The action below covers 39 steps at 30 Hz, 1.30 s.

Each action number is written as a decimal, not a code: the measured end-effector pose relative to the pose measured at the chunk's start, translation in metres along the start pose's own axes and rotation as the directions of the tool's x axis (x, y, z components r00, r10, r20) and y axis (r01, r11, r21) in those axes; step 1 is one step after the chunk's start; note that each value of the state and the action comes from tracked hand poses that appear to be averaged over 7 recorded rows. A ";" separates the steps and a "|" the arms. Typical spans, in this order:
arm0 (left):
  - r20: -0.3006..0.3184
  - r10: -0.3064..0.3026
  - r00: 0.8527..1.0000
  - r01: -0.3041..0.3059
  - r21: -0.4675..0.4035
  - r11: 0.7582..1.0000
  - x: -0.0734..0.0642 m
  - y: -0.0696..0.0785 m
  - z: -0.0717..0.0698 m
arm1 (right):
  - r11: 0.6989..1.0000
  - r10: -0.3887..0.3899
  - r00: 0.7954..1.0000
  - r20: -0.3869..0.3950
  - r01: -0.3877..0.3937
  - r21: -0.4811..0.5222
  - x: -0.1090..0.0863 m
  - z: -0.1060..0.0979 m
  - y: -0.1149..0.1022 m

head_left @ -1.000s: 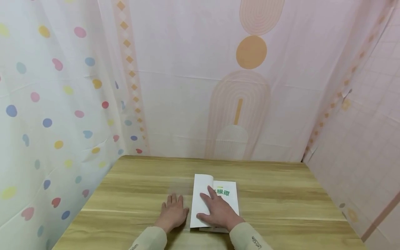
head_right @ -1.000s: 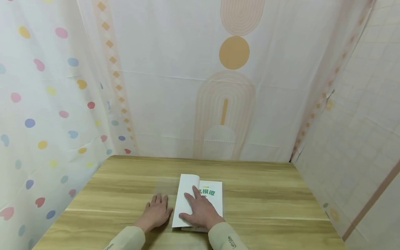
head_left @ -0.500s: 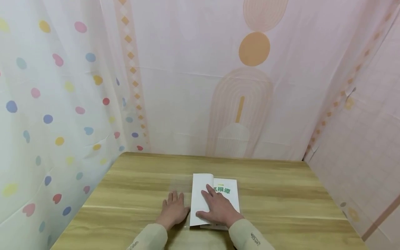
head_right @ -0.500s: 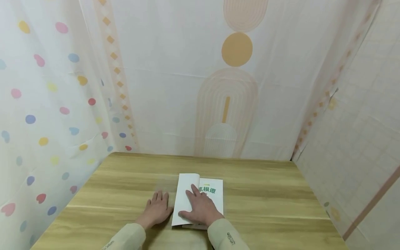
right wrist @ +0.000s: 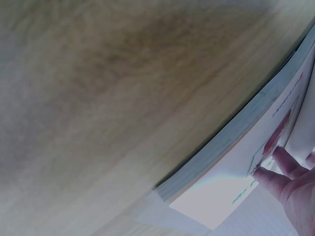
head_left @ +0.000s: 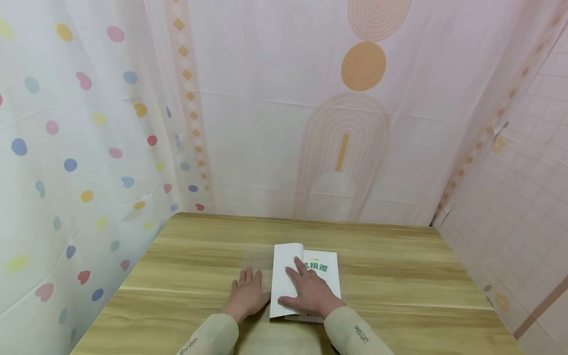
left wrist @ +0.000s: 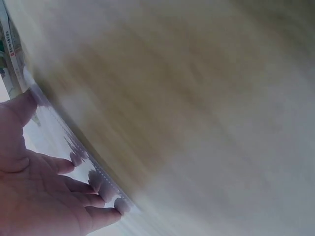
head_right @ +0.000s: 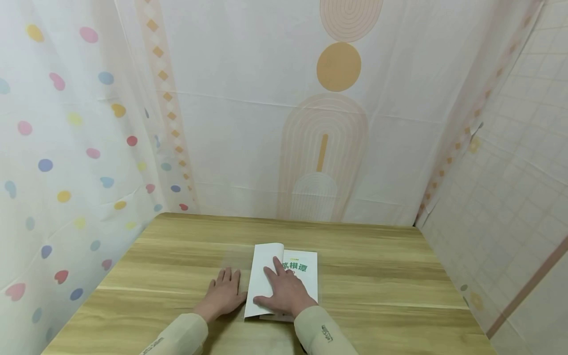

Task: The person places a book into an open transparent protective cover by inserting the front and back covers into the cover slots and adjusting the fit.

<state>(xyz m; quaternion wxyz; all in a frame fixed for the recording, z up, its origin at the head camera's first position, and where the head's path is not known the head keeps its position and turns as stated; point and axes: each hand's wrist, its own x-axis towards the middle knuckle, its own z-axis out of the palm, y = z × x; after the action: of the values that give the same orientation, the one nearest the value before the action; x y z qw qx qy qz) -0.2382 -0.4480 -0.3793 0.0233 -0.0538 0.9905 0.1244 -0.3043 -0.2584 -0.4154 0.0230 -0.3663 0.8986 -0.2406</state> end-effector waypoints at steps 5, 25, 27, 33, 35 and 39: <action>-0.002 0.012 1.000 -0.013 -0.035 0.999 -0.001 0.002 -0.001 | 1.000 0.009 1.000 0.010 -0.009 -0.002 0.000 -0.002 -0.002; -0.016 -0.026 1.000 0.024 -0.088 0.996 0.005 0.001 -0.002 | 1.000 0.013 0.999 0.030 -0.014 0.026 -0.002 -0.009 -0.005; -0.016 -0.031 0.999 0.029 -0.098 0.995 0.005 0.002 -0.002 | 1.000 0.013 0.999 0.033 -0.014 0.027 -0.001 -0.008 -0.005; -0.016 -0.033 0.999 0.031 -0.104 0.994 0.004 0.002 -0.002 | 1.000 0.011 0.999 0.043 -0.011 0.008 0.000 -0.005 -0.004; -0.018 -0.031 0.999 0.029 -0.107 0.994 0.004 0.002 -0.002 | 1.000 0.009 0.999 0.042 -0.009 -0.004 0.000 -0.004 -0.004; -0.030 -0.024 0.999 0.020 -0.106 0.994 0.003 0.001 -0.001 | 1.000 0.004 0.999 0.039 -0.004 -0.017 0.000 -0.004 -0.005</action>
<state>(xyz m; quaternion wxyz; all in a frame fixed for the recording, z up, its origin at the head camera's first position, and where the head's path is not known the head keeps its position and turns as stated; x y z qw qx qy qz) -0.2412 -0.4473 -0.3783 0.0064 -0.0678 0.9821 0.1754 -0.3015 -0.2599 -0.4098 0.0377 -0.3693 0.9007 -0.2258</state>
